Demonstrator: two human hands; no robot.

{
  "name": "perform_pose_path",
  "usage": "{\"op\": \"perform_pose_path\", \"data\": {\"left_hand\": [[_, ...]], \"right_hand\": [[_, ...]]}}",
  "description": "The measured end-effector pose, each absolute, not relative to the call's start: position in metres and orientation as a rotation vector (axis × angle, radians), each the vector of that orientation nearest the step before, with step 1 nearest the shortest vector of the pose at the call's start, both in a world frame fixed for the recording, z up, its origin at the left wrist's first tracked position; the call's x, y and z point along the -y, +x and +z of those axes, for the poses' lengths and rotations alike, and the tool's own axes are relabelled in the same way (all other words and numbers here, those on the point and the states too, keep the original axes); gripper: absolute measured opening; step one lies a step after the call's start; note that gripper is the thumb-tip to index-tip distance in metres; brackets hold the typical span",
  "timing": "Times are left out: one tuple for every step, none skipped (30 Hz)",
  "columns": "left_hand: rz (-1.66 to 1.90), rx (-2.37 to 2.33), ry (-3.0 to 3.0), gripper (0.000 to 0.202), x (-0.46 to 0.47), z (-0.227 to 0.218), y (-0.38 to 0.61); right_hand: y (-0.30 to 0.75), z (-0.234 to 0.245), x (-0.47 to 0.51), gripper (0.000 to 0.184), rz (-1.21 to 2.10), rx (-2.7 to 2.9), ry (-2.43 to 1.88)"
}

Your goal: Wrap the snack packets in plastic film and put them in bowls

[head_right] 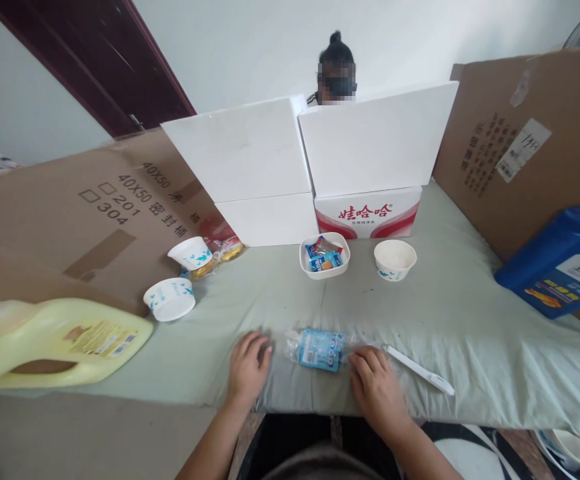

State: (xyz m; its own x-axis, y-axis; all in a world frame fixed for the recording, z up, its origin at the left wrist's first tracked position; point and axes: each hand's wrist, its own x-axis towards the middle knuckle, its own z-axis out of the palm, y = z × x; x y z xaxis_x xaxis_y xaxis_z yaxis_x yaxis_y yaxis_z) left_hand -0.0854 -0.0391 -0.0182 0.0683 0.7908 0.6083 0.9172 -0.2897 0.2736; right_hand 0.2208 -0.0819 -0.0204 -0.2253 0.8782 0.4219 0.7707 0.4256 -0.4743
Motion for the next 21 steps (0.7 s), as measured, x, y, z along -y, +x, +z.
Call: {"op": "perform_pose_path", "data": {"left_hand": [[-1.096,1.751,-2.124,0.018,0.041,-0.013,-0.087],[-1.181,1.722,-2.142,0.017,0.045,-0.007,-0.085],[-1.258,1.662,-2.227,0.017,0.049,0.0,-0.079],[-1.307,1.574,-2.376,0.018,0.053,0.006,-0.07],[-1.307,1.464,-2.57,0.019,0.057,0.012,-0.059],[-1.258,1.353,-2.763,0.021,0.06,0.016,-0.048],[-1.179,1.26,-2.919,0.021,0.061,0.019,-0.037],[-1.096,1.201,-3.013,0.021,0.062,0.019,-0.028],[-1.032,1.183,-3.044,0.021,0.06,0.019,-0.022],[-0.992,1.201,-3.025,0.022,0.058,0.017,-0.018],[-0.964,1.242,-2.98,0.024,0.054,0.014,-0.016],[-0.936,1.295,-2.927,0.026,0.05,0.011,-0.016],[-0.9,1.351,-2.875,0.029,0.046,0.008,-0.017],[-0.86,1.407,-2.827,0.032,0.043,0.005,-0.018],[-0.817,1.458,-2.786,0.034,0.04,0.003,-0.02],[-0.773,1.499,-2.755,0.035,0.038,0.001,-0.021],[-0.731,1.531,-2.734,0.036,0.036,-0.001,-0.022],[-0.696,1.556,-2.717,0.036,0.035,-0.002,-0.022],[-0.671,1.58,-2.697,0.037,0.035,-0.003,-0.022],[-0.662,1.598,-2.675,0.036,0.035,-0.004,-0.021],[-0.669,1.607,-2.655,0.034,0.035,-0.003,-0.02]], "right_hand": [[0.222,-0.017,0.082,0.019,0.197,2.026,-1.397],[0.221,-0.013,0.081,0.017,0.198,2.02,-1.394],[0.219,-0.008,0.081,0.016,0.225,2.027,-1.376],[0.215,-0.002,0.081,0.016,0.273,2.049,-1.348],[0.21,0.003,0.082,0.016,0.328,2.082,-1.311],[0.204,0.009,0.083,0.016,0.378,2.123,-1.272],[0.199,0.013,0.083,0.016,0.417,2.168,-1.232],[0.195,0.016,0.083,0.017,0.439,2.209,-1.196],[0.192,0.017,0.082,0.017,0.441,2.237,-1.163],[0.191,0.016,0.08,0.019,0.421,2.247,-1.135],[0.191,0.013,0.078,0.021,0.384,2.241,-1.116],[0.194,0.009,0.074,0.025,0.327,2.22,-1.112],[0.197,0.004,0.071,0.029,0.258,2.191,-1.127],[0.201,0.0,0.067,0.032,0.189,2.161,-1.155],[0.204,-0.004,0.065,0.034,0.129,2.134,-1.188],[0.207,-0.006,0.063,0.034,0.086,2.109,-1.217],[0.209,-0.006,0.063,0.033,0.062,2.084,-1.232],[0.209,-0.004,0.064,0.032,0.058,2.063,-1.223],[0.207,0.0,0.066,0.031,0.075,2.055,-1.189],[0.205,0.005,0.069,0.03,0.11,2.06,-1.135],[0.202,0.01,0.073,0.03,0.161,2.079,-1.073]]}}
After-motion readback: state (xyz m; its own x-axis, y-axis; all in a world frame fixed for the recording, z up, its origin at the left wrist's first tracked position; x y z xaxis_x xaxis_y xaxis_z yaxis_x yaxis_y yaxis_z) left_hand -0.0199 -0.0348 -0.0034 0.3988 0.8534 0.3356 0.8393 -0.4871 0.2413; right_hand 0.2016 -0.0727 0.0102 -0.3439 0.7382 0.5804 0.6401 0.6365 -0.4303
